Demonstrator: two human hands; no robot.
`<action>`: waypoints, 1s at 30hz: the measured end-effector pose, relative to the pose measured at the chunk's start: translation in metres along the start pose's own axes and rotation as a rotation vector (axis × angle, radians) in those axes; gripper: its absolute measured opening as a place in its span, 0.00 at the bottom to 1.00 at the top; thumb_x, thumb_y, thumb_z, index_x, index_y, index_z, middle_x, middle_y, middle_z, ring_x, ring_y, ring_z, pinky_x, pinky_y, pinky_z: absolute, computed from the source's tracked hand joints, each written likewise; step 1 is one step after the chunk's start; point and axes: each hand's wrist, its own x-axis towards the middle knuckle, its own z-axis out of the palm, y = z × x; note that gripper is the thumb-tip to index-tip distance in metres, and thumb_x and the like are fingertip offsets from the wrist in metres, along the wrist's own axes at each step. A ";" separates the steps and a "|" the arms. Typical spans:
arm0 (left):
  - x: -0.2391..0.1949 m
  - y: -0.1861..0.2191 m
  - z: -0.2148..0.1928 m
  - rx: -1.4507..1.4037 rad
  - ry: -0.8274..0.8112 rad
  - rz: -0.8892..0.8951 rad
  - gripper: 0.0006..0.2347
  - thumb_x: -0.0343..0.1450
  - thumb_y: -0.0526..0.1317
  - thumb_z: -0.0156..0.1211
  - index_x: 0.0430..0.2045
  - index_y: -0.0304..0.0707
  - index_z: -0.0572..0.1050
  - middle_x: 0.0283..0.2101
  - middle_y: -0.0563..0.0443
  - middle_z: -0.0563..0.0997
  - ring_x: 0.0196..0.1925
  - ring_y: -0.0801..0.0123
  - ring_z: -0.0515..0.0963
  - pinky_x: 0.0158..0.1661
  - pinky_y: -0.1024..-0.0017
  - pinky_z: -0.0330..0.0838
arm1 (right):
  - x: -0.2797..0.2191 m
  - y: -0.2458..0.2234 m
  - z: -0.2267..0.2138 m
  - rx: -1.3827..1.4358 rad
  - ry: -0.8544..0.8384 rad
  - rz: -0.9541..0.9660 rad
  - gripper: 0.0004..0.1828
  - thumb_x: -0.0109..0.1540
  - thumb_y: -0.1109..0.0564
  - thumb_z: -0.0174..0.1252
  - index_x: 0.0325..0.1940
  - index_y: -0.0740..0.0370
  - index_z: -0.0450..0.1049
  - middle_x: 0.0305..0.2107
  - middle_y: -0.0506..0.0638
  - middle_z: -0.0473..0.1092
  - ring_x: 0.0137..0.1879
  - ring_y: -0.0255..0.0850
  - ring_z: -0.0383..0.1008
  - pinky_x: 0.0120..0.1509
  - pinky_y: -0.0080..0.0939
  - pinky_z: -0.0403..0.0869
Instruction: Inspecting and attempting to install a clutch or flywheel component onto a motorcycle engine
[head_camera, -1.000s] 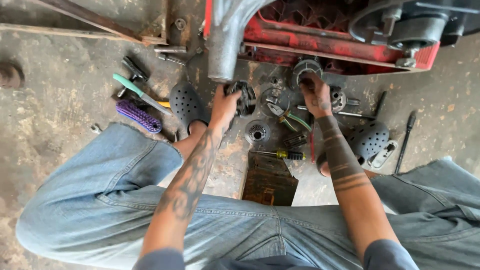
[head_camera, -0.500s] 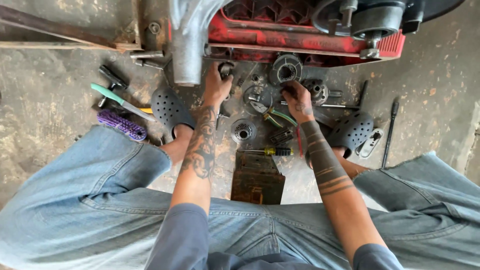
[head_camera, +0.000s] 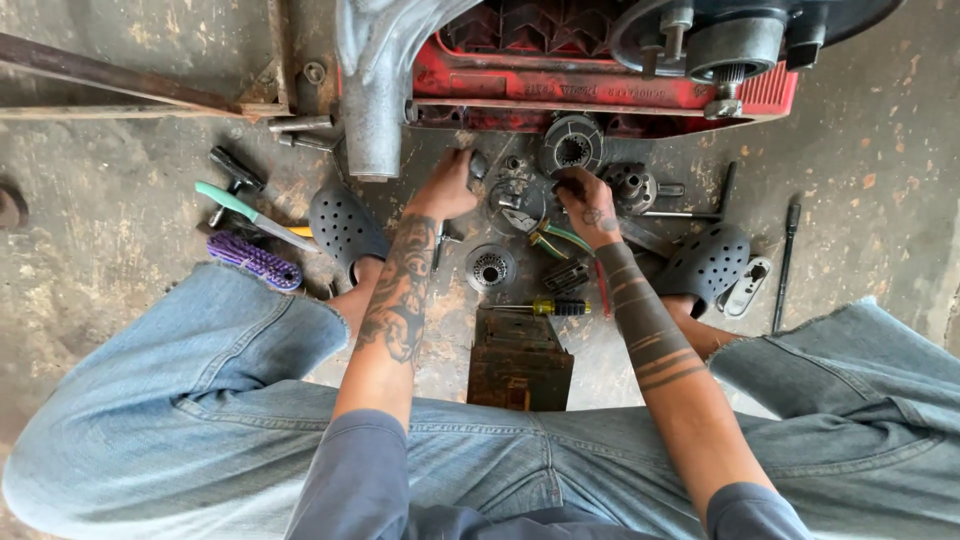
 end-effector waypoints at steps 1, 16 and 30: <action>-0.002 0.008 -0.005 0.002 0.001 0.001 0.32 0.56 0.30 0.59 0.60 0.31 0.65 0.53 0.30 0.70 0.56 0.33 0.76 0.55 0.45 0.74 | -0.003 -0.008 -0.001 0.001 0.002 -0.002 0.16 0.61 0.57 0.63 0.53 0.50 0.79 0.38 0.53 0.79 0.50 0.53 0.80 0.53 0.52 0.76; -0.010 0.008 0.014 0.497 -0.071 0.280 0.29 0.64 0.21 0.56 0.63 0.27 0.60 0.60 0.26 0.64 0.47 0.34 0.80 0.50 0.48 0.79 | -0.012 -0.029 -0.002 -0.013 -0.056 0.048 0.18 0.63 0.55 0.62 0.58 0.53 0.78 0.42 0.60 0.78 0.54 0.61 0.78 0.55 0.60 0.75; -0.053 0.056 -0.022 0.766 0.378 1.069 0.10 0.73 0.31 0.47 0.46 0.38 0.74 0.52 0.41 0.74 0.40 0.57 0.80 0.58 0.56 0.72 | -0.019 -0.098 0.028 1.152 -0.244 0.593 0.26 0.66 0.42 0.59 0.59 0.62 0.65 0.42 0.48 0.64 0.48 0.40 0.68 0.55 0.42 0.71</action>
